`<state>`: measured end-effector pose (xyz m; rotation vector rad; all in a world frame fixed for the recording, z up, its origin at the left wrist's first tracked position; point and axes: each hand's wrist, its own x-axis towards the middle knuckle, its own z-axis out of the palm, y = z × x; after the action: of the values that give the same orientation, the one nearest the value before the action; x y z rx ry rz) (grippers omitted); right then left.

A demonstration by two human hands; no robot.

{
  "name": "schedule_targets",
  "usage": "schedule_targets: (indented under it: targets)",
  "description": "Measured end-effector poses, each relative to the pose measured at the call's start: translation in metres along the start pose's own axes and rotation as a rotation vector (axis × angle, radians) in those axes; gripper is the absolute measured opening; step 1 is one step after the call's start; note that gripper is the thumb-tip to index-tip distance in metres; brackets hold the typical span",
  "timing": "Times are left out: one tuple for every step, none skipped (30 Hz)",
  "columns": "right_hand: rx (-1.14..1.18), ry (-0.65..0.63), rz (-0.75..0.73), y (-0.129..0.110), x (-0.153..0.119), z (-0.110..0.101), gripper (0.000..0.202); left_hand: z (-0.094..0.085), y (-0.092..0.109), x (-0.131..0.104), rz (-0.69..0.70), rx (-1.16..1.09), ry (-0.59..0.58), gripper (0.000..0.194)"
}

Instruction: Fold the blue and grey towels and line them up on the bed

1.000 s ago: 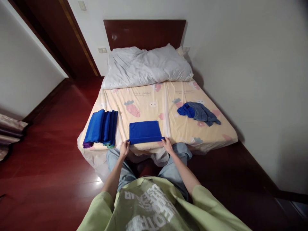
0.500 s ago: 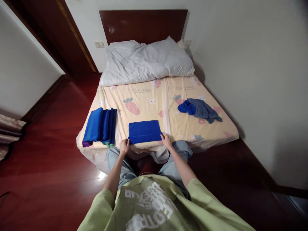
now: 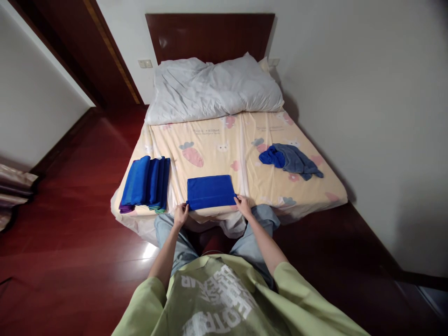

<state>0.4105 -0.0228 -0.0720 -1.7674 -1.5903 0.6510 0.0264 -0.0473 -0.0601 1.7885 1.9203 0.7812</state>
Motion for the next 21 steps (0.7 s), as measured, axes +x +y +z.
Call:
schedule_targets:
  targets:
    - [0.009, 0.0, -0.002, -0.001, 0.0, -0.001, 0.036, 0.0, 0.0, 0.0, -0.001, -0.007, 0.0, 0.037]
    - [0.015, 0.003, -0.003, -0.001, -0.001, -0.001, 0.037, 0.0, -0.001, -0.001, -0.004, -0.014, -0.001, 0.036]
    - [0.02, 0.007, -0.001, -0.002, -0.001, -0.001, 0.037, 0.0, -0.001, -0.001, -0.008, -0.019, -0.002, 0.036]
    - [0.023, 0.012, 0.002, -0.003, -0.001, -0.001, 0.037, 0.0, 0.0, -0.001, -0.01, -0.022, -0.006, 0.035]
    - [0.027, 0.017, 0.005, -0.003, -0.001, -0.001, 0.037, 0.0, 0.0, -0.002, -0.012, -0.024, -0.008, 0.035]
    - [0.031, 0.023, 0.007, -0.004, -0.002, -0.001, 0.037, 0.0, 0.0, -0.002, -0.01, -0.024, -0.009, 0.035]
    - [0.035, 0.03, 0.008, -0.004, -0.002, -0.001, 0.038, -0.001, 0.0, -0.002, -0.007, -0.021, -0.01, 0.034]
    - [0.039, 0.034, 0.007, -0.005, -0.002, -0.001, 0.038, -0.001, 0.0, -0.002, -0.003, -0.017, -0.011, 0.033]
    - [0.042, 0.036, 0.005, -0.004, -0.003, -0.001, 0.038, -0.001, 0.0, -0.002, 0.001, -0.01, -0.01, 0.032]
    - [0.046, 0.037, 0.004, -0.004, -0.003, -0.001, 0.039, -0.001, 0.0, -0.002, 0.002, -0.002, -0.006, 0.03]
    - [0.051, 0.038, 0.005, -0.004, -0.003, -0.001, 0.039, -0.001, 0.0, -0.002, 0.001, 0.005, -0.001, 0.028]
    - [0.057, 0.038, 0.006, -0.003, -0.004, -0.001, 0.039, -0.001, 0.0, -0.002, -0.003, 0.009, 0.003, 0.027]
    - [0.064, 0.037, 0.008, -0.003, -0.004, -0.001, 0.039, -0.001, 0.0, -0.002, -0.012, 0.011, 0.006, 0.026]
    - [0.072, 0.033, 0.01, -0.002, -0.004, -0.001, 0.039, -0.001, 0.0, -0.002, -0.022, 0.009, 0.005, 0.025]
    - [0.078, 0.027, 0.013, -0.003, -0.005, -0.001, 0.039, -0.001, 0.001, -0.002, -0.03, 0.008, -0.001, 0.025]
    - [0.08, 0.024, 0.012, -0.003, -0.005, -0.001, 0.038, -0.001, 0.002, -0.002, -0.032, 0.012, -0.005, 0.026]
    - [0.071, 0.031, 0.004, -0.004, -0.006, -0.001, 0.036, -0.002, 0.004, -0.002, -0.029, 0.028, 0.002, 0.027]
    - [0.049, 0.051, -0.013, -0.006, -0.008, -0.001, 0.035, -0.002, 0.006, -0.002, -0.017, 0.058, 0.022, 0.027]
    - [0.013, 0.081, -0.043, -0.009, -0.009, -0.002, 0.033, -0.003, 0.008, -0.001, 0.009, 0.095, 0.051, 0.026]
    - [-0.035, 0.111, -0.086, -0.011, -0.01, -0.003, 0.032, -0.004, 0.011, -0.001, 0.053, 0.13, 0.076, 0.026]
    - [-0.09, 0.129, -0.141, -0.014, -0.012, -0.004, 0.033, -0.005, 0.014, -0.001, 0.114, 0.156, 0.082, 0.026]
